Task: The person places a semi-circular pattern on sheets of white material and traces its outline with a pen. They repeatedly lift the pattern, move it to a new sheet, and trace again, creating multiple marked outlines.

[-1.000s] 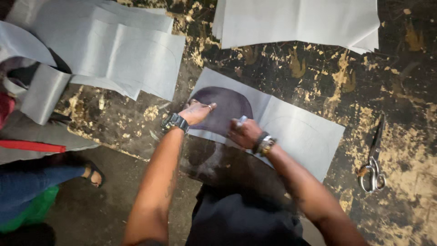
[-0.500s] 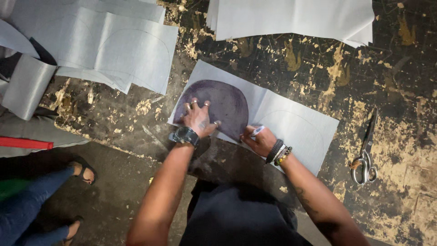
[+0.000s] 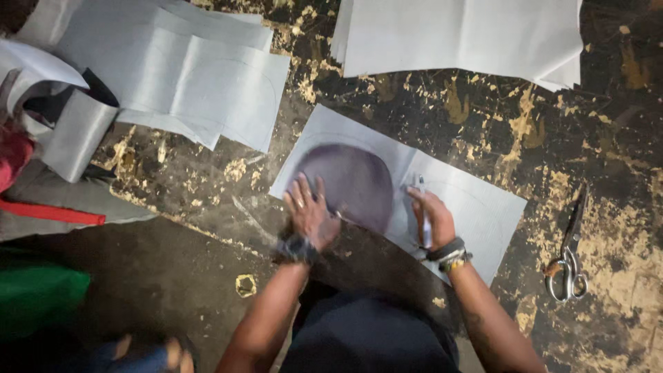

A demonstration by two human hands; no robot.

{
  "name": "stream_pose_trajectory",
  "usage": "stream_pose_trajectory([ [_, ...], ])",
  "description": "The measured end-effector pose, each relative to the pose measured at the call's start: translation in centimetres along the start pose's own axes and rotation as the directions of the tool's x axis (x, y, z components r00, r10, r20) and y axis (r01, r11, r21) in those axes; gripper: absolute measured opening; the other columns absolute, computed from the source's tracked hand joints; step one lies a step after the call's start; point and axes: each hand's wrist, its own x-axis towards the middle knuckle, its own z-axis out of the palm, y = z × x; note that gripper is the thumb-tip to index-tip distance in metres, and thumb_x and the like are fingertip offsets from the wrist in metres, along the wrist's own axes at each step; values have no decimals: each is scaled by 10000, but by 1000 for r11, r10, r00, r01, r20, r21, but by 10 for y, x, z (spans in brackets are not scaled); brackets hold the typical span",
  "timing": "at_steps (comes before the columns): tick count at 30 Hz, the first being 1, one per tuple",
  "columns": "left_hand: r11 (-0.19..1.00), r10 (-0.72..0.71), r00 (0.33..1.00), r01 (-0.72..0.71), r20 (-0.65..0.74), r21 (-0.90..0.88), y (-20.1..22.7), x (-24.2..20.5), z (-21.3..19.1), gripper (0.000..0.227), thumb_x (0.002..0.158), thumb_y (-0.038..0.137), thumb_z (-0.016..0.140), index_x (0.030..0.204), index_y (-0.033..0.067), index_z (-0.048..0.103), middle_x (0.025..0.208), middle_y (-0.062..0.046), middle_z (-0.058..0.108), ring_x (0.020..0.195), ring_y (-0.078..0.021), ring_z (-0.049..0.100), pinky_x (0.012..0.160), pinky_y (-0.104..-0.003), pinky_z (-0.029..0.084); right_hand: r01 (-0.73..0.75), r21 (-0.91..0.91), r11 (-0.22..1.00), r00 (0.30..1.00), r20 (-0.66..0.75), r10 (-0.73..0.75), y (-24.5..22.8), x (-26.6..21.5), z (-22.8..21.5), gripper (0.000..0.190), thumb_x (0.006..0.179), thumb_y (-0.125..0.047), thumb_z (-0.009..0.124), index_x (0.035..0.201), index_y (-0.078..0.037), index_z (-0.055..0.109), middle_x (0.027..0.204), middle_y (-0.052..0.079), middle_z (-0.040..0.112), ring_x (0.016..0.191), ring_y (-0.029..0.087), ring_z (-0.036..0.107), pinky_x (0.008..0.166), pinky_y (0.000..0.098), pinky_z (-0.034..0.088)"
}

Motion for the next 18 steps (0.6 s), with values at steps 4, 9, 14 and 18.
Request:
stream_pose_trajectory([
  [4,998,9,961,-27,276,64,13,-10,-6,828,978,716,402,1517,92,327,1706,-267,-9,1584,-438,34,1272,-570,-6,73,-335,939,997,44,-62,-8,-12,9,570,844,-302,741,1349,-86,588,1382,196,626,1303,403,568,1062,503,444],
  [9,988,-151,968,144,-203,-50,-19,38,-10,1011,922,665,539,1512,-114,279,1614,-348,108,1501,-468,131,1208,-553,46,33,-559,829,997,81,15,-25,-49,25,913,653,-543,840,1363,-69,517,1424,258,523,1329,437,464,1068,563,350],
  [14,942,-313,902,256,-297,-215,-48,62,1,880,824,529,701,1399,-94,467,1517,-322,348,1423,-462,273,1198,-577,101,-106,-484,868,981,94,172,-23,-68,16,1049,595,-526,884,1428,-39,470,1217,208,595,1159,408,548,997,529,429],
  [18,958,-222,932,155,-286,-240,-52,64,10,479,885,392,692,1217,54,626,1379,-212,546,1366,-419,405,1217,-617,145,-202,-460,865,977,-30,212,-6,-75,16,1068,504,-507,915,1359,-31,486,1201,222,592,1093,405,554,967,529,439],
])
